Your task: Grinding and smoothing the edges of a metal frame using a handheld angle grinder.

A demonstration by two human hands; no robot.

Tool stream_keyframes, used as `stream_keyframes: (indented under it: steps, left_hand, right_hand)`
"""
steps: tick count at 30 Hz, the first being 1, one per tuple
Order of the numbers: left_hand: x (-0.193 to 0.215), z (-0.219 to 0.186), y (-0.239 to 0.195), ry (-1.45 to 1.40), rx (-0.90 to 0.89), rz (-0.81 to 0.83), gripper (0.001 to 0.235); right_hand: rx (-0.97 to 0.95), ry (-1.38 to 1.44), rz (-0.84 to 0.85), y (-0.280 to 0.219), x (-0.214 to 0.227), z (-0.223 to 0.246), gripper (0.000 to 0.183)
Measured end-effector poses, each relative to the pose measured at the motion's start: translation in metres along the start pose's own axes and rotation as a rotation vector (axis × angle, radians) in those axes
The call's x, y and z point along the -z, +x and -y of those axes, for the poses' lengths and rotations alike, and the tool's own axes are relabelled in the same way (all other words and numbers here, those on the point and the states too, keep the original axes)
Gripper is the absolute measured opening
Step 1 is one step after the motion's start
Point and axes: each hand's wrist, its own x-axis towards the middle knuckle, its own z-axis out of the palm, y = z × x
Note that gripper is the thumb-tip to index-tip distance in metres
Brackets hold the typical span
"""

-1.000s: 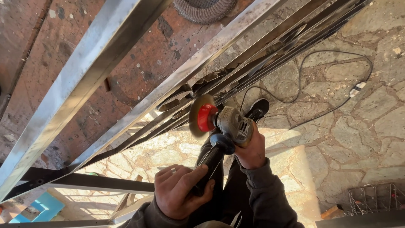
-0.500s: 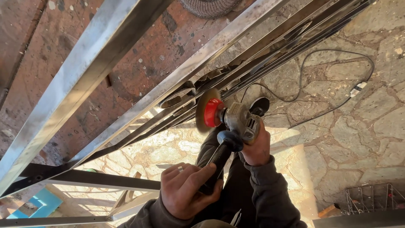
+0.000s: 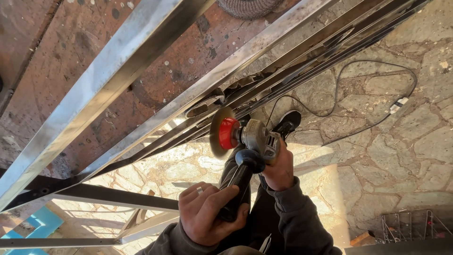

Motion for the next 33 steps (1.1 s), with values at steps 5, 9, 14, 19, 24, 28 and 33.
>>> stream_keyframes:
  steps: [5,9,14,19,24,28,33]
  left_hand:
    - [0.002,0.003,0.000,-0.029,-0.019,-0.049,0.042]
    - [0.003,-0.006,-0.001,-0.067,-0.117,-0.117,0.041]
    - [0.000,-0.008,-0.014,-0.041,-0.133,-0.107,0.042]
    - [-0.012,0.004,-0.014,-0.041,-0.007,-0.043,0.044]
    - [-0.010,0.008,0.005,-0.054,0.073,-0.024,0.044]
    - [-0.011,0.010,0.003,-0.074,0.093,-0.014,0.046]
    - [-0.010,0.002,-0.020,-0.039,-0.003,-0.074,0.048]
  right_hand:
    - [0.064,0.067,-0.142,0.001,-0.001,-0.003,0.058]
    - [0.174,0.035,-0.105,0.000,-0.003,0.001,0.053]
    - [0.042,0.013,-0.048,-0.002,0.006,0.008,0.050]
    - [0.017,-0.146,-0.037,0.007,0.018,-0.001,0.061]
    - [0.158,-0.193,-0.291,0.011,0.028,-0.023,0.061]
    - [0.177,-0.034,-0.283,0.015,0.025,-0.031,0.052]
    - [-0.059,0.312,-0.073,0.004,0.002,-0.045,0.033]
